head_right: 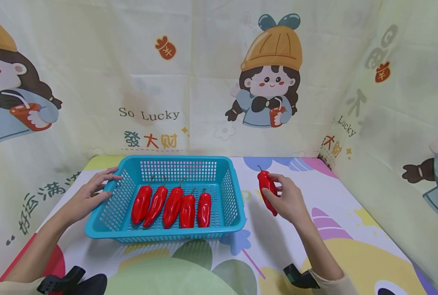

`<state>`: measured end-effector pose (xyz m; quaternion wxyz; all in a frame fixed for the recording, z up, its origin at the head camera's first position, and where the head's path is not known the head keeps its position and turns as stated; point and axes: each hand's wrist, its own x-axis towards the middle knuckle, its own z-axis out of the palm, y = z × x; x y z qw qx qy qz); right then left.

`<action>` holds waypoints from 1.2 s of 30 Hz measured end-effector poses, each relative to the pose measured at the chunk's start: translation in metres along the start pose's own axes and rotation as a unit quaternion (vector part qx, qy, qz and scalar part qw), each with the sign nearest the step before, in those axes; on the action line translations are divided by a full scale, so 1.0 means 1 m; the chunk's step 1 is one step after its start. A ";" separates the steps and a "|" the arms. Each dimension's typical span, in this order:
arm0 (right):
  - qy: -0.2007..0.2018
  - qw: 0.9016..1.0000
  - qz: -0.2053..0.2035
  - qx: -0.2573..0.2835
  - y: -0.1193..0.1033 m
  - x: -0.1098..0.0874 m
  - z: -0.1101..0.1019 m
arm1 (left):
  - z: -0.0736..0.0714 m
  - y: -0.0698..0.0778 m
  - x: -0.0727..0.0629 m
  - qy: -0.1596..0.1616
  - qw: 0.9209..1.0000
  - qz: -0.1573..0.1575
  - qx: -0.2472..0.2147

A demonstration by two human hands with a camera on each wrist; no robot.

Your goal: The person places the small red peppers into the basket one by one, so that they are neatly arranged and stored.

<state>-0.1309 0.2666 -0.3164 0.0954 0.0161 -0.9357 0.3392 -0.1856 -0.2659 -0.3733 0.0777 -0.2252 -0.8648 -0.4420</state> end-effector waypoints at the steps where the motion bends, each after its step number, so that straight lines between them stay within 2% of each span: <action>1: 0.001 1.000 -0.001 0.002 -0.001 0.000 0.001 | 0.000 0.000 0.000 0.000 1.000 0.000 0.000; 15: 0.008 1.000 -0.021 0.007 -0.017 -0.001 0.007 | 0.000 -0.001 0.000 -0.001 1.000 0.002 0.000; 36: 0.008 1.000 -0.019 0.018 -0.027 0.001 0.013 | 0.000 0.000 0.000 0.003 1.000 0.000 0.001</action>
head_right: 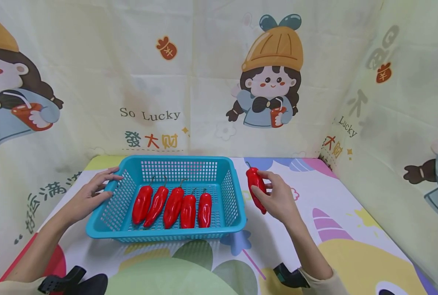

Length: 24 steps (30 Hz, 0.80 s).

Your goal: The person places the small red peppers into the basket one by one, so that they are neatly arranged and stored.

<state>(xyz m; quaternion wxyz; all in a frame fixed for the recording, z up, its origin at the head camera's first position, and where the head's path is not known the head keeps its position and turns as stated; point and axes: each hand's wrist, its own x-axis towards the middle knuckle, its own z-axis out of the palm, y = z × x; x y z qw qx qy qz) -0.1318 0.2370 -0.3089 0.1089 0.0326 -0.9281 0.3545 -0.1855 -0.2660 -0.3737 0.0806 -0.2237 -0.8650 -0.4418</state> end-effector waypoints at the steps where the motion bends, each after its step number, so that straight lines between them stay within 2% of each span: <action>1: 0.000 1.000 0.000 0.000 -0.001 0.000 0.000 | 0.000 0.000 0.000 0.000 1.000 0.001 0.000; 24: 0.007 1.000 -0.012 0.015 -0.018 0.000 0.011 | -0.001 0.000 0.000 -0.003 1.000 0.005 0.000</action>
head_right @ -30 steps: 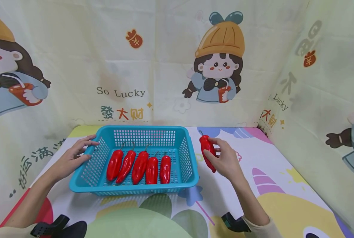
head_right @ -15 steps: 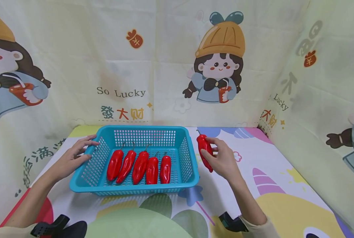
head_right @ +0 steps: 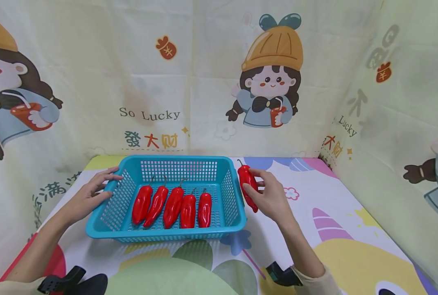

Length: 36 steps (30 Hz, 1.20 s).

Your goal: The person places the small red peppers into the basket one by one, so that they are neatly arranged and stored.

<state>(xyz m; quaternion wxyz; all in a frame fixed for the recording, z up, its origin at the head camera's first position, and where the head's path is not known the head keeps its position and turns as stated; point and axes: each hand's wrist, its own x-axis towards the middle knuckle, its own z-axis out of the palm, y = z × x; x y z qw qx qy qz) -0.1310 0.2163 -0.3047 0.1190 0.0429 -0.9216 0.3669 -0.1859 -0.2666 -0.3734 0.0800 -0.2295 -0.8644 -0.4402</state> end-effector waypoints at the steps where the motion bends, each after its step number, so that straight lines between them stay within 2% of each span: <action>1: 0.000 1.000 -0.001 0.003 -0.001 0.000 0.001 | 0.000 0.000 0.000 0.000 1.000 -0.001 0.001; 13: -0.006 1.000 -0.001 0.023 -0.012 0.001 0.014 | 0.000 0.000 0.000 -0.002 1.000 -0.003 0.002; 24: -0.013 0.999 -0.024 0.026 -0.013 0.001 0.030 | 0.000 0.000 -0.001 0.000 1.000 -0.005 0.002; 36: 0.013 0.999 -0.049 -0.004 -0.010 0.003 0.042 | 0.000 -0.001 -0.001 -0.003 1.000 -0.007 -0.001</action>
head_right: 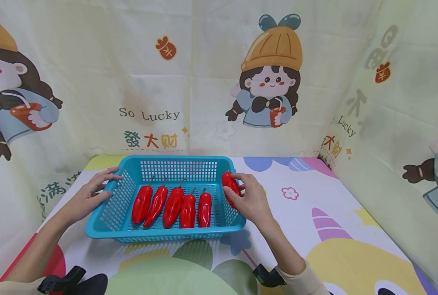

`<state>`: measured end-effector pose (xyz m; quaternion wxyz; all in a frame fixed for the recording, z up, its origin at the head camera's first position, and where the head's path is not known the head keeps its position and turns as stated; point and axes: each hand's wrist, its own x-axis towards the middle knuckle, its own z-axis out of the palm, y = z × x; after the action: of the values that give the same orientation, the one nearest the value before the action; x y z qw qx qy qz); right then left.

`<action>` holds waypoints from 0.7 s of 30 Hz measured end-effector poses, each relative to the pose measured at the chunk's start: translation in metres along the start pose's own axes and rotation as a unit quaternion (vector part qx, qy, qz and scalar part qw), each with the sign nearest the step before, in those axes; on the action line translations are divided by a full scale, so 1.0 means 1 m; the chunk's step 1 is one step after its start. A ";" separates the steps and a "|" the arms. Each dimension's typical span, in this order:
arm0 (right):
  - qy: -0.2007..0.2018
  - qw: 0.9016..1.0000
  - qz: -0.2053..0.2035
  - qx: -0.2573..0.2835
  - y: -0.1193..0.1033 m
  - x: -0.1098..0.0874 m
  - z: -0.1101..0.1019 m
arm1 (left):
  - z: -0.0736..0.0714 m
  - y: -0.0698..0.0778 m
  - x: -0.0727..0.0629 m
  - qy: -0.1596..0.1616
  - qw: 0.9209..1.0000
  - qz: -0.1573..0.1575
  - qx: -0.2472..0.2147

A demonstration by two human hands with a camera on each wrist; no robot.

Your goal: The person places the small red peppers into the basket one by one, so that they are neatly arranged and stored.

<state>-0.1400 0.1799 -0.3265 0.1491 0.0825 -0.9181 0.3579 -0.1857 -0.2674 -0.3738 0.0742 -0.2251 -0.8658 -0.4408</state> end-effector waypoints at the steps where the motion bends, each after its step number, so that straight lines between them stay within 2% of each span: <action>1: 0.001 1.000 -0.001 -0.002 0.000 0.000 0.001 | 0.000 0.000 0.000 0.000 1.000 0.001 0.000; 21: 0.009 1.000 -0.005 -0.001 0.001 -0.001 0.002 | 0.000 -0.001 0.000 0.000 1.000 0.004 0.001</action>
<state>-0.1395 0.1789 -0.3291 0.1592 0.0840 -0.9167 0.3567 -0.1860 -0.2674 -0.3745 0.0764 -0.2285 -0.8653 -0.4395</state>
